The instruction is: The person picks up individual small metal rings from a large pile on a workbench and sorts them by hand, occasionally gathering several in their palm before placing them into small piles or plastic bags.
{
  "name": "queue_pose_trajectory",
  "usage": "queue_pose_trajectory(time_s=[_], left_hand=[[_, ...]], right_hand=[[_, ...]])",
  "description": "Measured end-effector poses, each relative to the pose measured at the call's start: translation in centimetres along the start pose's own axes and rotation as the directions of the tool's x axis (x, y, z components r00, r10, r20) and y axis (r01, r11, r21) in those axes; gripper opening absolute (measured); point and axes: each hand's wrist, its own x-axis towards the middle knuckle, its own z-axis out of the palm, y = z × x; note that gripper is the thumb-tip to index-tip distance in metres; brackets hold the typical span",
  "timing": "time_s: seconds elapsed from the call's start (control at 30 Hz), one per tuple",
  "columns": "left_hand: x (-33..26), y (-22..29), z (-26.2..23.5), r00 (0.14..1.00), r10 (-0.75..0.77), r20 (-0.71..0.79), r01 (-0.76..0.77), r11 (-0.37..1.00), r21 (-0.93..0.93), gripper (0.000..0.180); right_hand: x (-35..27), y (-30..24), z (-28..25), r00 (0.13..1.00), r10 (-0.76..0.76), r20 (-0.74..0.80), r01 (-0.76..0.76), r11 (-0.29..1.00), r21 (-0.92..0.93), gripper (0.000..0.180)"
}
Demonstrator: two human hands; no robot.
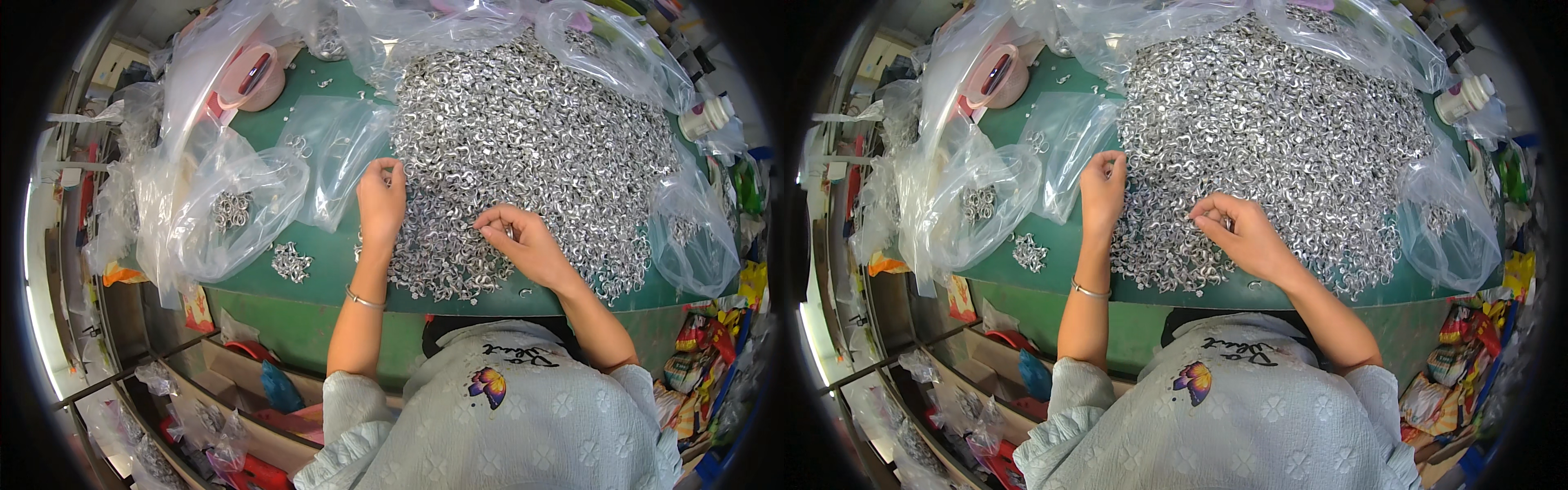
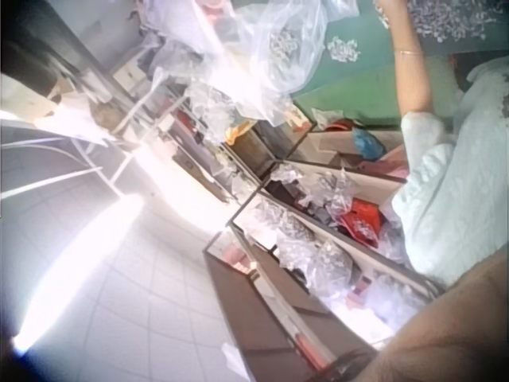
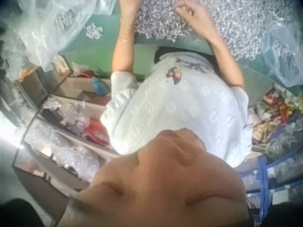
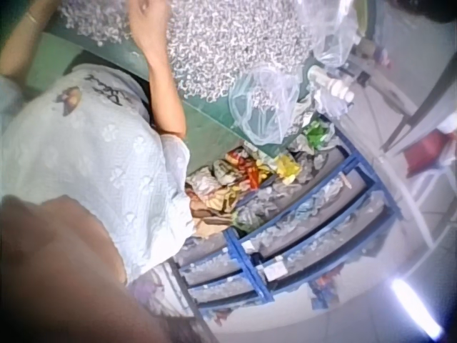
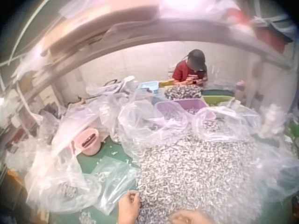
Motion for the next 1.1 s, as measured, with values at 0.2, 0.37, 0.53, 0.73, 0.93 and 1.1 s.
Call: queue_pose_trajectory(time_s=[0.2,0.37,0.53,0.73,0.93,1.1], left_hand=[[0.2,0.7,0.1,0.995,0.084,0.054,-0.095,0.96,0.265,0.014],[-0.9,2.7,-0.4,0.995,0.08,0.051,-0.087,0.986,0.14,0.012],[-2.2,3.5,-0.5,0.989,0.142,0.049,-0.143,0.989,0.027,0.01],[-2.0,2.8,-1.1,0.996,-0.029,0.084,0.039,0.993,-0.114,0.009],[-2.8,2.4,-0.1,0.971,0.196,0.137,-0.221,0.955,0.199,0.014],[-3.1,3.3,-1.1,0.984,0.161,0.074,-0.164,0.985,0.044,0.011]], right_hand=[[-1.0,-0.9,-1.3,0.965,0.224,0.133,-0.255,0.917,0.308,0.018],[-1.1,-0.2,-1.1,0.97,0.209,0.124,-0.242,0.762,0.601,0.02],[-0.7,0.1,-1.1,0.97,0.202,0.136,-0.234,0.624,0.745,0.022],[-0.9,0.4,-0.9,0.976,0.181,0.124,-0.212,0.631,0.747,0.021],[-0.9,0.4,-0.7,0.973,0.193,0.123,-0.221,0.649,0.728,0.018],[-1.1,0.5,-0.9,0.972,0.201,0.118,-0.222,0.644,0.733,0.017]])
